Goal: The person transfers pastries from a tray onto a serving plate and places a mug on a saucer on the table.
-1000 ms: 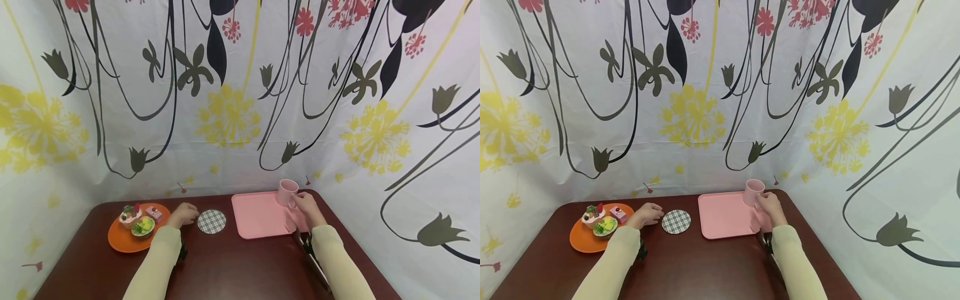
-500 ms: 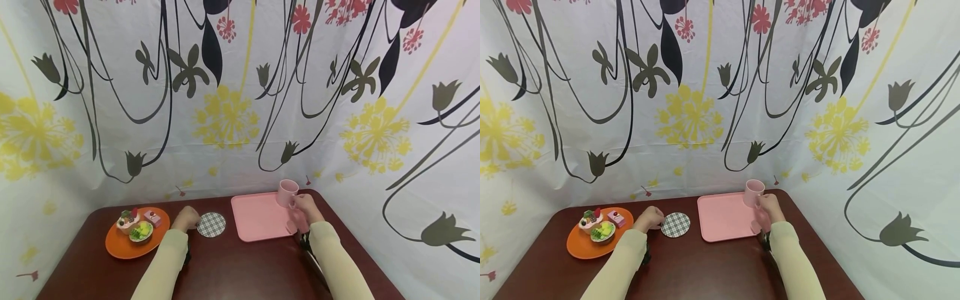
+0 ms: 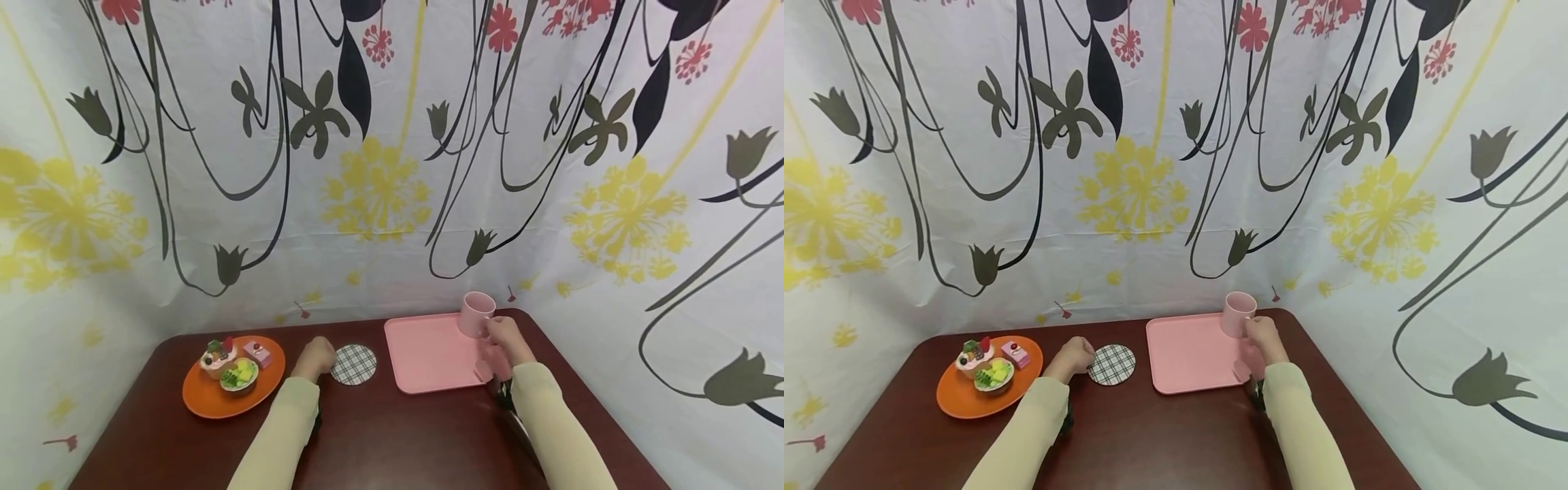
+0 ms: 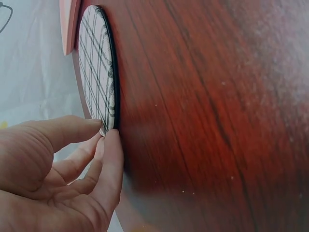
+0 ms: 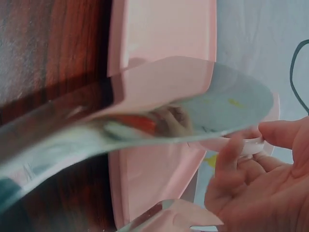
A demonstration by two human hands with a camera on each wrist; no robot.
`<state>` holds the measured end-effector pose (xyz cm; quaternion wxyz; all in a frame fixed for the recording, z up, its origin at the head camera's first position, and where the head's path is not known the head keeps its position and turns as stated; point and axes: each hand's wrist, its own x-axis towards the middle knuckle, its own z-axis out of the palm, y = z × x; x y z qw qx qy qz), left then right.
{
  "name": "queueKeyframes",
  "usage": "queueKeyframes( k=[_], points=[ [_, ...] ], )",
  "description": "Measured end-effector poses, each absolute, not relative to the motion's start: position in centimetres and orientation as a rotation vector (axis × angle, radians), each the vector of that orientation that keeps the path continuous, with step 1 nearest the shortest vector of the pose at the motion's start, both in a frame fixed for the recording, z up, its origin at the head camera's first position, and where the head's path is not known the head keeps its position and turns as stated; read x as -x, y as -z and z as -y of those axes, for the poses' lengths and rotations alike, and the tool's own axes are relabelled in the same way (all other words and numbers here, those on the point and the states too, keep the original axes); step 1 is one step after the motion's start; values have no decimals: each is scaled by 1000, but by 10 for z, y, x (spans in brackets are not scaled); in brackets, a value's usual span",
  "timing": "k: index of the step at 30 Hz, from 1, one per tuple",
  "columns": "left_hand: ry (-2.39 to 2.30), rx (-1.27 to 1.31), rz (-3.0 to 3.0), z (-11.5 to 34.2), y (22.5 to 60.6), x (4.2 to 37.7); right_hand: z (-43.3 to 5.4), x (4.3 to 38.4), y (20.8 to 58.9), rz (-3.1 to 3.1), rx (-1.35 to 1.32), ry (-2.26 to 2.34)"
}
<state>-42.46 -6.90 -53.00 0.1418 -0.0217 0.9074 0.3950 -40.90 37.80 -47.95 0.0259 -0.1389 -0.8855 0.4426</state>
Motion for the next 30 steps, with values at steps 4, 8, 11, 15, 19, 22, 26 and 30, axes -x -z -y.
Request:
queueKeyframes(
  k=[4, 8, 11, 15, 19, 22, 26, 30],
  points=[
    [-1138, 49, -2627, 71, 546, 435, -378, 410, 482, 2731, 451, -1427],
    [-1149, 60, -2620, 71, 546, 433, -378, 413, 484, 2707, 470, -1489],
    [-1175, 45, -2632, 73, 547, 431, -379, 415, 485, 2694, 496, -1541],
    [-1217, 33, -2659, 73, 534, 418, -379, 417, 484, 2650, 544, -1616],
    [-1282, 73, -2669, 69, 511, 396, -378, 416, 485, 2575, 583, -1668],
    [-1353, 84, -2643, 68, 508, 392, -378, 416, 485, 2528, 567, -1700],
    [-1421, 107, -2608, 69, 510, 391, -377, 416, 487, 2488, 509, -1729],
    [-1443, 103, -2601, 69, 515, 394, -375, 416, 490, 2485, 504, -1736]
  ],
)
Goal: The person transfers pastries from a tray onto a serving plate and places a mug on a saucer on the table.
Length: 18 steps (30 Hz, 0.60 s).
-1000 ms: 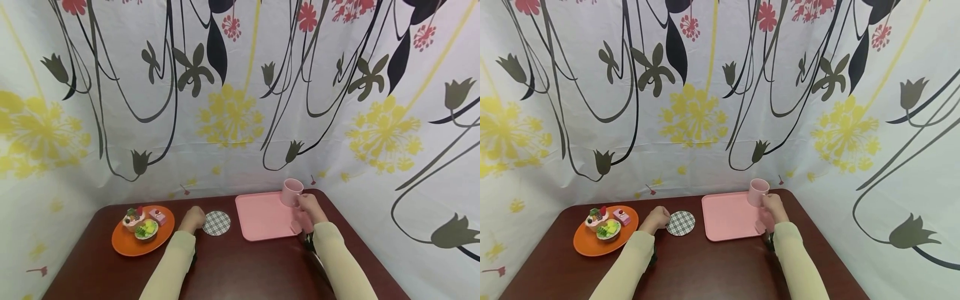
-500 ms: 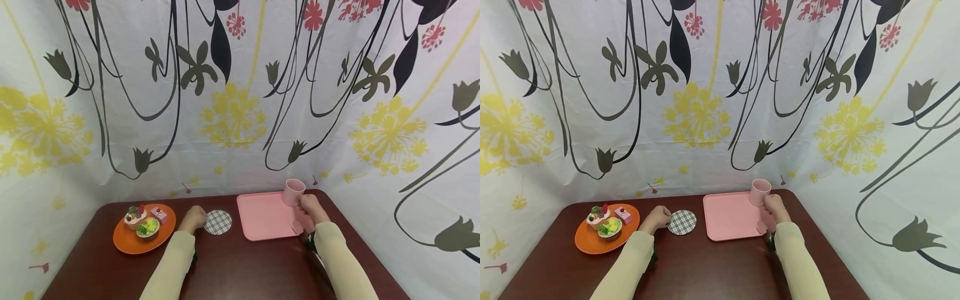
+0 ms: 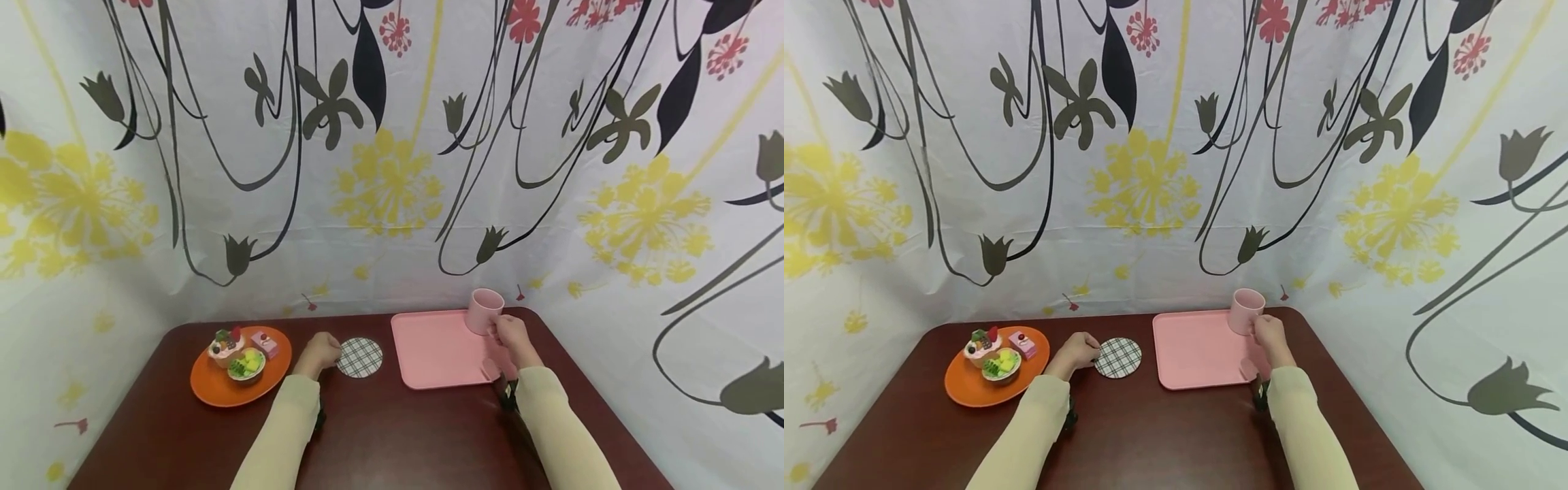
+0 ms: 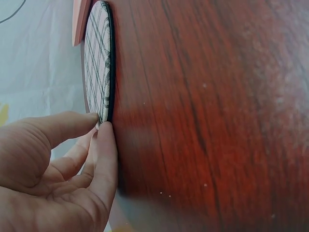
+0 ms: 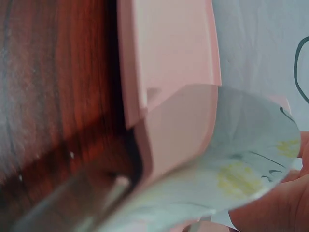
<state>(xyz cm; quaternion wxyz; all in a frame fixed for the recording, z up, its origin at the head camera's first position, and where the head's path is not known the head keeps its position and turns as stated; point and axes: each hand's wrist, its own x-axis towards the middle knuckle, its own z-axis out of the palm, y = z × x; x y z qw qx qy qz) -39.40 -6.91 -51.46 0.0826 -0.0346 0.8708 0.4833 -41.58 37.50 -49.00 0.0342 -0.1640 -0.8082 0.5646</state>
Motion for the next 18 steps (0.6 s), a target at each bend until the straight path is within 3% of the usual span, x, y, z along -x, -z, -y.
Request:
queueKeyframes(
  k=[18],
  points=[
    [-1415, 64, -2625, 72, 516, 394, -377, 416, 497, 2498, 475, -1713]
  ],
)
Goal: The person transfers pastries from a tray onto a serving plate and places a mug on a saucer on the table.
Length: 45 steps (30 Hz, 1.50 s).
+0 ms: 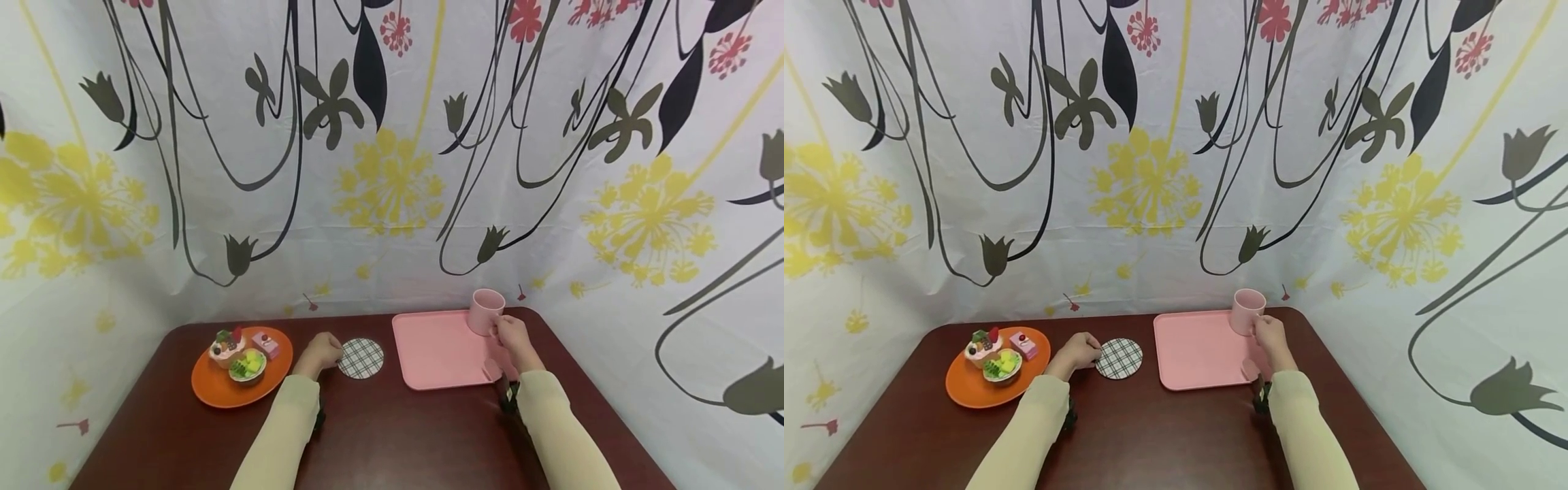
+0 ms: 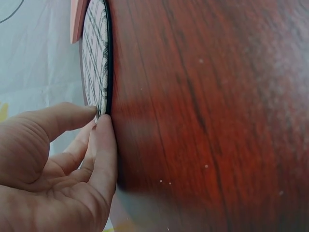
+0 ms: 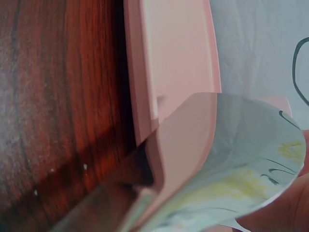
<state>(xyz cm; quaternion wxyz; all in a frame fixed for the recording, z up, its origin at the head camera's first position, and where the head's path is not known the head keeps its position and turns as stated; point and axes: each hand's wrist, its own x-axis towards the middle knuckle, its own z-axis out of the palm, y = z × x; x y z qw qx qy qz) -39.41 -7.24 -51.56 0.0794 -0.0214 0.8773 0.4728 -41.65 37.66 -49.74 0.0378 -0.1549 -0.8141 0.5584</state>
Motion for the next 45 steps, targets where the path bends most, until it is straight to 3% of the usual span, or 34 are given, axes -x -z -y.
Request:
queueKeyframes(
  k=[24, 45],
  points=[
    [-1393, 47, -2622, 74, 517, 389, -363, 399, 471, 2490, 330, -1736],
    [-1334, 18, -2640, 72, 518, 394, -330, 376, 443, 2560, 6, -1780]
  ],
)
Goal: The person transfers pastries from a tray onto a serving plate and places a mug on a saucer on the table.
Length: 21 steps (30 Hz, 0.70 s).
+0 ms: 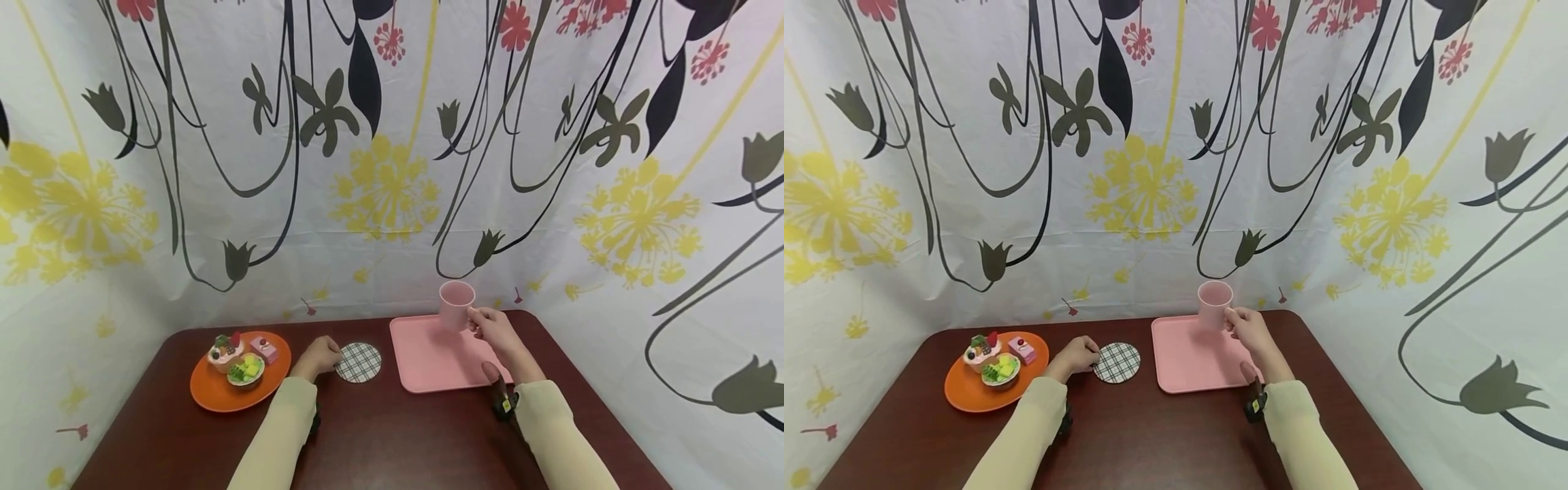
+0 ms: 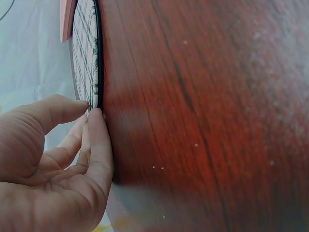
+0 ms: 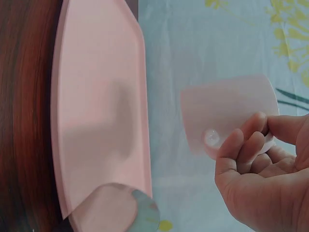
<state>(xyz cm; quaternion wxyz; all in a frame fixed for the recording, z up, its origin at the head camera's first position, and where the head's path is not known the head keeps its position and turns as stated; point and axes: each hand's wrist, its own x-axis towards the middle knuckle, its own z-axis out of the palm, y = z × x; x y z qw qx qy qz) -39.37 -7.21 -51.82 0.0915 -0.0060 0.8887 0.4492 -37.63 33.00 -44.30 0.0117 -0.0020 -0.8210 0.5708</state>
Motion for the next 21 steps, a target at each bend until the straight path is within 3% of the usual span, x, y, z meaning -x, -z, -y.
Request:
queueKeyframes(
  k=[21],
  points=[
    [-1370, -38, -2610, 75, 516, 390, -285, 372, 447, 2495, -116, -1900]
  ],
)
